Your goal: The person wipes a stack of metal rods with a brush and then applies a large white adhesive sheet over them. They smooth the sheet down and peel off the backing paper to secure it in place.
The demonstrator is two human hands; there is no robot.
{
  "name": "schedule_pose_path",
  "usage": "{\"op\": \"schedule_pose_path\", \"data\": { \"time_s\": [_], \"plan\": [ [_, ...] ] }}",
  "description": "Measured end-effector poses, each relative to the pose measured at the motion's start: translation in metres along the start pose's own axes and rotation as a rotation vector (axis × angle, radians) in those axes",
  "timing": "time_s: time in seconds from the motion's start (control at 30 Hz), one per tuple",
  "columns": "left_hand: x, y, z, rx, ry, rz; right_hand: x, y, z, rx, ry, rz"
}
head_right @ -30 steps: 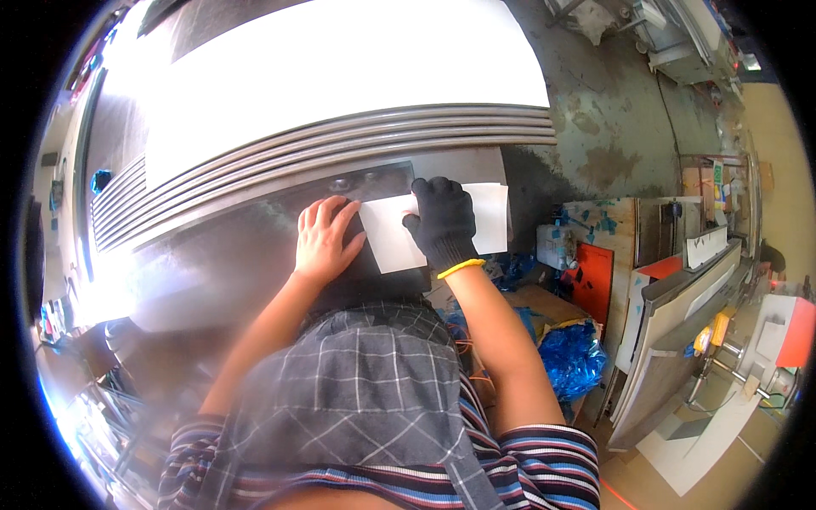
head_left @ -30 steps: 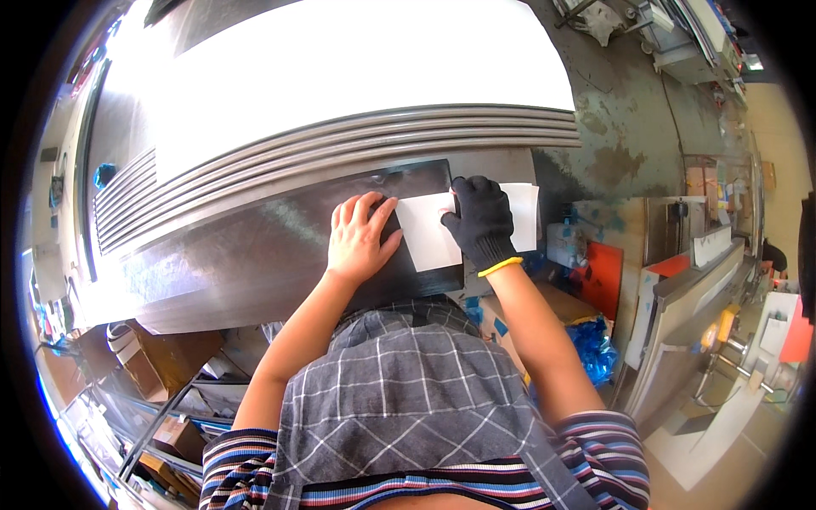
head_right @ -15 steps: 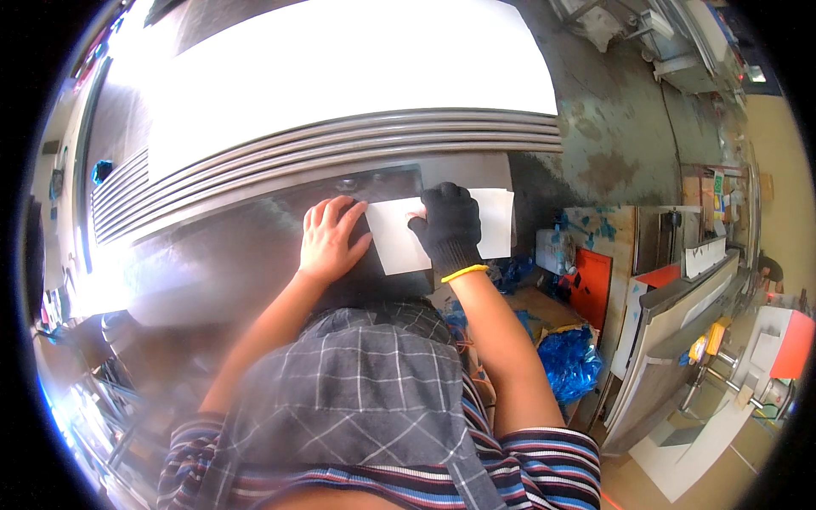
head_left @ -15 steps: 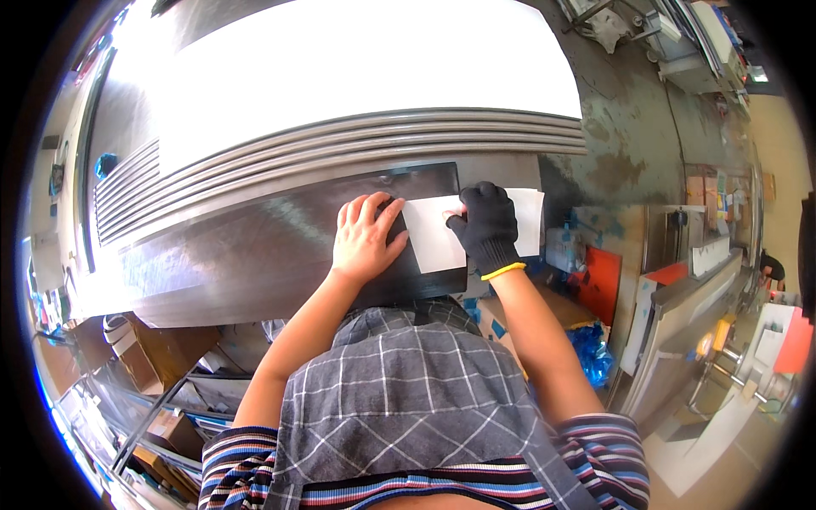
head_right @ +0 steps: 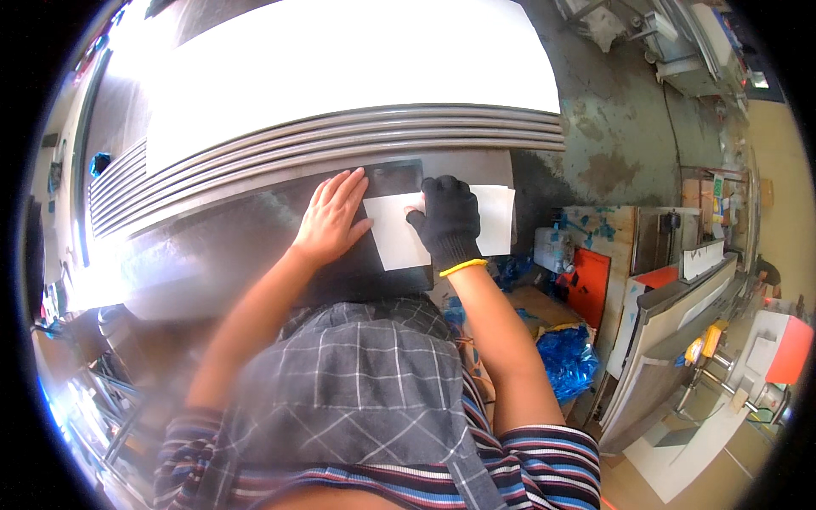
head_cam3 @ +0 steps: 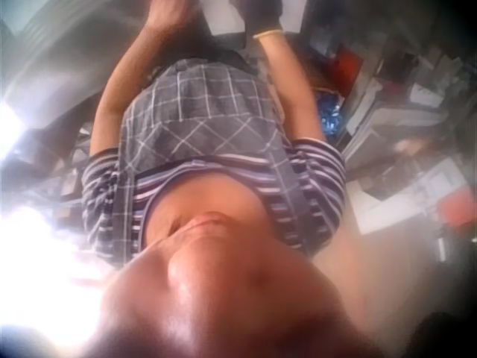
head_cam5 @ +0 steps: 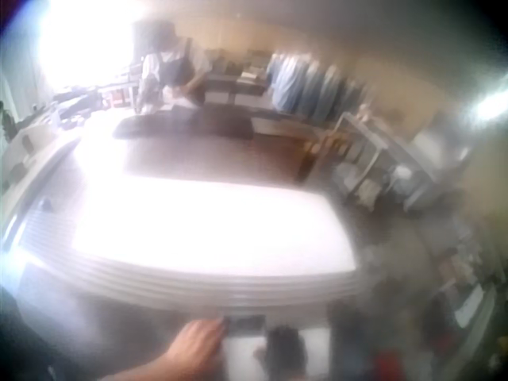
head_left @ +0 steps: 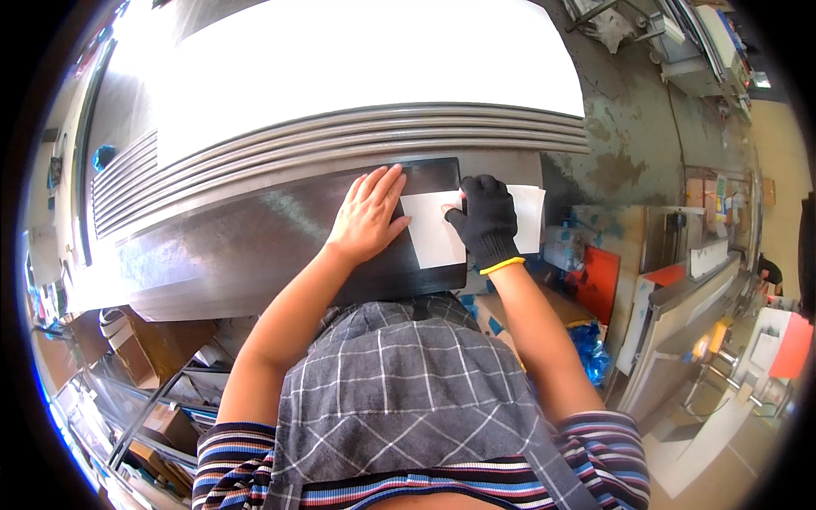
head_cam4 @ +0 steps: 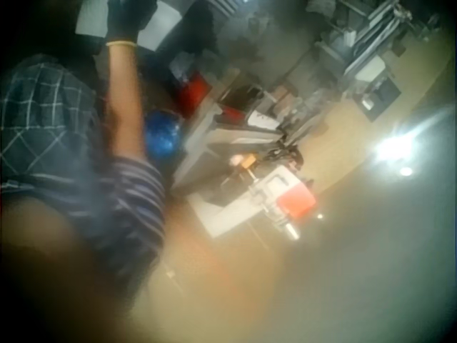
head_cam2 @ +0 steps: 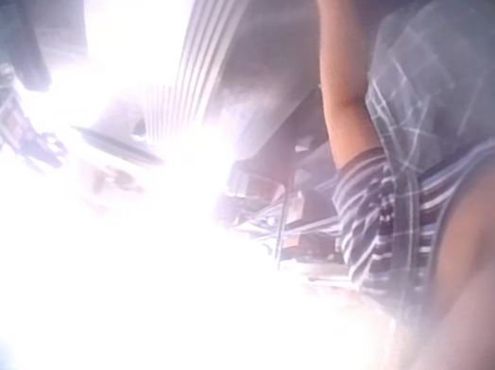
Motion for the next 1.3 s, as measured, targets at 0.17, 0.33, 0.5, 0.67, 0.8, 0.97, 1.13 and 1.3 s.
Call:
{"op": "schedule_pose_path", "data": {
  "time_s": [0.17, 0.33, 0.5, 0.67, 0.8, 0.97, 1.13, 1.3],
  "plan": [
    [0.006, 0.002, 0.002, 0.004, 0.008, 0.034, -0.002, 0.002, 0.001, -0.03, -0.037, -0.008],
    [0.009, 0.002, -0.001, 0.01, 0.004, 0.057, 0.001, -0.002, 0.008, 0.015, 0.022, -0.072],
    [0.011, 0.002, -0.001, 0.01, 0.011, 0.073, 0.005, 0.01, 0.003, 0.007, 0.054, -0.208],
    [0.011, 0.003, -0.001, -0.004, 0.001, 0.039, -0.002, 0.009, -0.016, 0.046, 0.017, -0.081],
    [0.006, -0.004, -0.001, 0.049, 0.0, 0.108, -0.002, -0.007, 0.009, -0.067, -0.032, -0.043],
    [0.016, -0.013, 0.019, 0.192, 0.112, -0.001, 0.0, -0.007, 0.016, -0.117, 0.057, -0.048],
    [0.02, -0.013, 0.029, 0.219, 0.108, 0.047, 0.008, 0.011, 0.0, -0.221, 0.002, -0.174],
    [0.013, -0.007, 0.033, 0.188, 0.15, -0.203, 0.026, 0.057, -0.095, -0.345, 0.633, -0.027]
  ]
}}
Point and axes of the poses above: each hand's wrist, its own z-axis towards the middle knuckle, its own x-axis out of the palm, y = z × x, the point moved 5 cm from there along z, towards the middle knuckle, and after that the axes turned 4 degrees about z, right-handed, at the moved point
